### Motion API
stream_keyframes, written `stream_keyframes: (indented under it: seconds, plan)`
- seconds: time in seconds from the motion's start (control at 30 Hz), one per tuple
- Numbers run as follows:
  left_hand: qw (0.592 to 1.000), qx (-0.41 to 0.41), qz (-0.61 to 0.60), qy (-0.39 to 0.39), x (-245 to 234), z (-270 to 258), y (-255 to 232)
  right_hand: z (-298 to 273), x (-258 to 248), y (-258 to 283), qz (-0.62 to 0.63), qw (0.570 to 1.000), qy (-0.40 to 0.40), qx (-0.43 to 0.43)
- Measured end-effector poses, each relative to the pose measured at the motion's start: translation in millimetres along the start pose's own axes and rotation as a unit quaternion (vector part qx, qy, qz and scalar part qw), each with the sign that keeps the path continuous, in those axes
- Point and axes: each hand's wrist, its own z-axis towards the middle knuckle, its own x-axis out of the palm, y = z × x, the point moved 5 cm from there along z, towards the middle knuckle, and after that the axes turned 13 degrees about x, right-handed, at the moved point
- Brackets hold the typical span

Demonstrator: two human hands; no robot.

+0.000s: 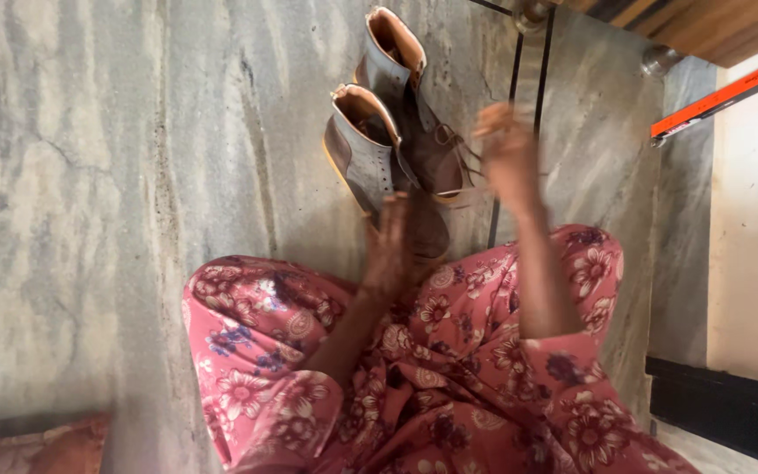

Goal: The person sits on the floor and removes the old laces from a pair of brown leather shoes. They then thread new laces through the eyelets and tie them.

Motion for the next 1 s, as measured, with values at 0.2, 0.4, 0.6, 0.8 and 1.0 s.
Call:
stream_keyframes:
  seconds: [0.2, 0.4, 0.6, 0.8, 1.0]
  plan:
    - [0.995, 0.096, -0.002, 0.042, 16, 10, -24, -34, 107, -14, -0.372, 0.850, 0.325, 0.184]
    - [0.996, -0.029, 0.031, -0.076, 20, -1, 38, -66, 121, -56, -0.317, 0.794, 0.438, 0.278]
    - [0.963, -0.152, -0.098, -0.200, 17, -11, 107, 16, 68, -90, -0.219, 0.955, 0.080, 0.182]
    - [0.954, -0.122, -0.117, -0.248, 13, -12, 105, 31, 103, -129, -0.195, 0.911, 0.179, 0.317]
    - [0.939, -0.099, 0.005, -0.330, 2, -23, 96, -10, 133, -116, -0.322, 0.849, 0.320, 0.272]
